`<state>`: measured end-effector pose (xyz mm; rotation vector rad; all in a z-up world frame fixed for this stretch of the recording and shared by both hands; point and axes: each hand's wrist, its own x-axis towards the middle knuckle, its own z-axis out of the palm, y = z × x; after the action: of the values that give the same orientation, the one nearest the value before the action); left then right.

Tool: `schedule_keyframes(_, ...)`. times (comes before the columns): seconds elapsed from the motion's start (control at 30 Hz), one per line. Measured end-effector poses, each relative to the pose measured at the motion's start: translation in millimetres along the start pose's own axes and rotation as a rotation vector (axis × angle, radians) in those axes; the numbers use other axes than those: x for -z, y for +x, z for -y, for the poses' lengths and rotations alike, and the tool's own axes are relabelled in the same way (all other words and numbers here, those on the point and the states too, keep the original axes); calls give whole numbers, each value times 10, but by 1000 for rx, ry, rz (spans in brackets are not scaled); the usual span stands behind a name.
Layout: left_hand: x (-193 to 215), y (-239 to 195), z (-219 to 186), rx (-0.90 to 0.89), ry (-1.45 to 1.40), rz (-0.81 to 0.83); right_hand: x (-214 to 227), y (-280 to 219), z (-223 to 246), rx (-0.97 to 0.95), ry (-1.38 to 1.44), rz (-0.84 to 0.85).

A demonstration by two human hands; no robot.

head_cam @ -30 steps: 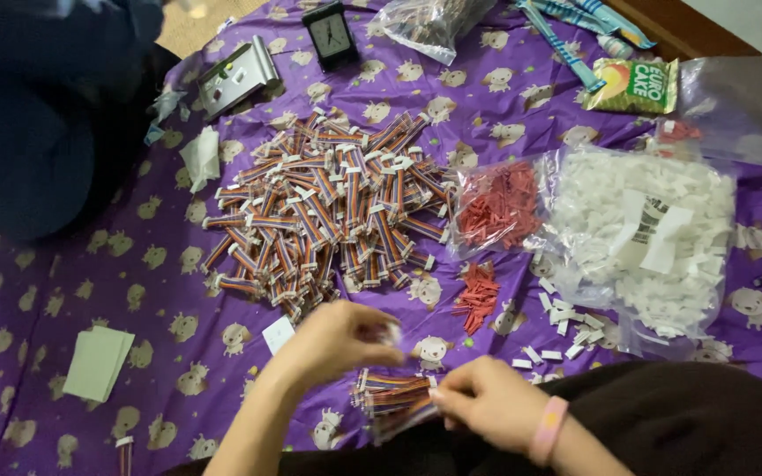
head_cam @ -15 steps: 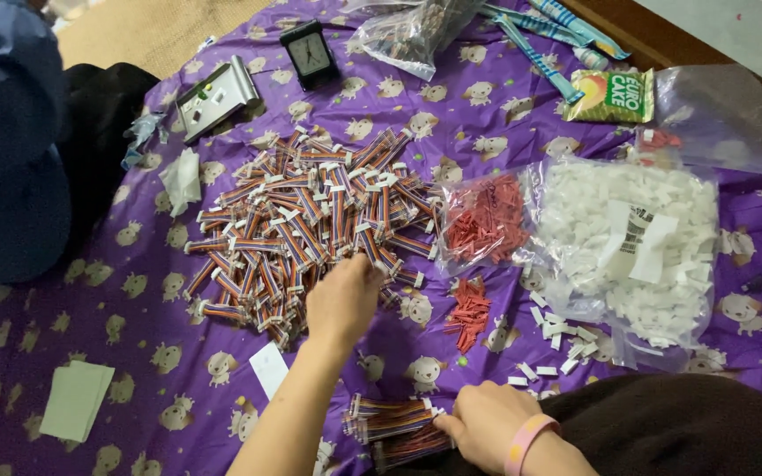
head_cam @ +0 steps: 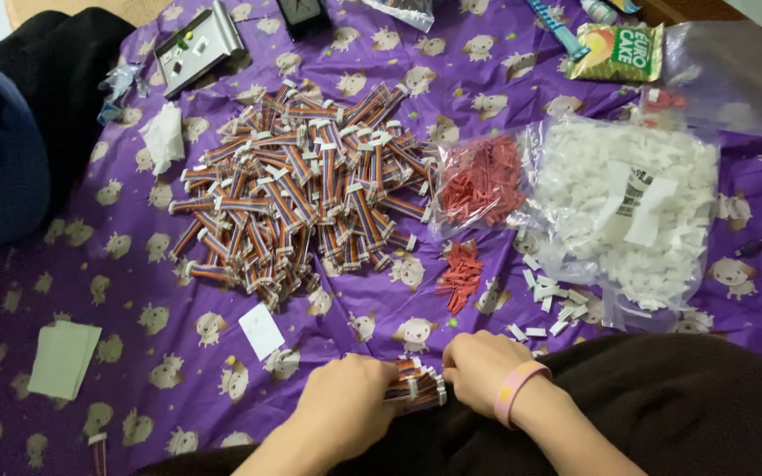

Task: The person repeatedly picks up small striped ribbon cables and white plastic connectors, then inserts the connector onto the cable end. The person works one at a time, stacking completed units on the purple surface. Another person is visible in the background performing a similar task.

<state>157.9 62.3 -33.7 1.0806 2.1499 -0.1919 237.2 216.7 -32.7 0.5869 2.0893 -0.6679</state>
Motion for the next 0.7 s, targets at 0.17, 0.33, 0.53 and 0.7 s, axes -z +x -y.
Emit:
schedule_keyframes(0.17, -226, -11, -101, -40, -44, -55, -271, 207, 16, 18, -145, 11)
schedule_keyframes(0.33, -367, 111, -63, -108, 28, -121, -265, 248, 60, -3, -121, -41)
schedule_keyframes(0.53, -340, 139, 2, -47, -5, -105, -285, 268, 91, -6, -117, -20)
schedule_keyframes(0.7, -194, 151, -21, 11, -27, 11, -256, 262, 111, -30, -53, -54)
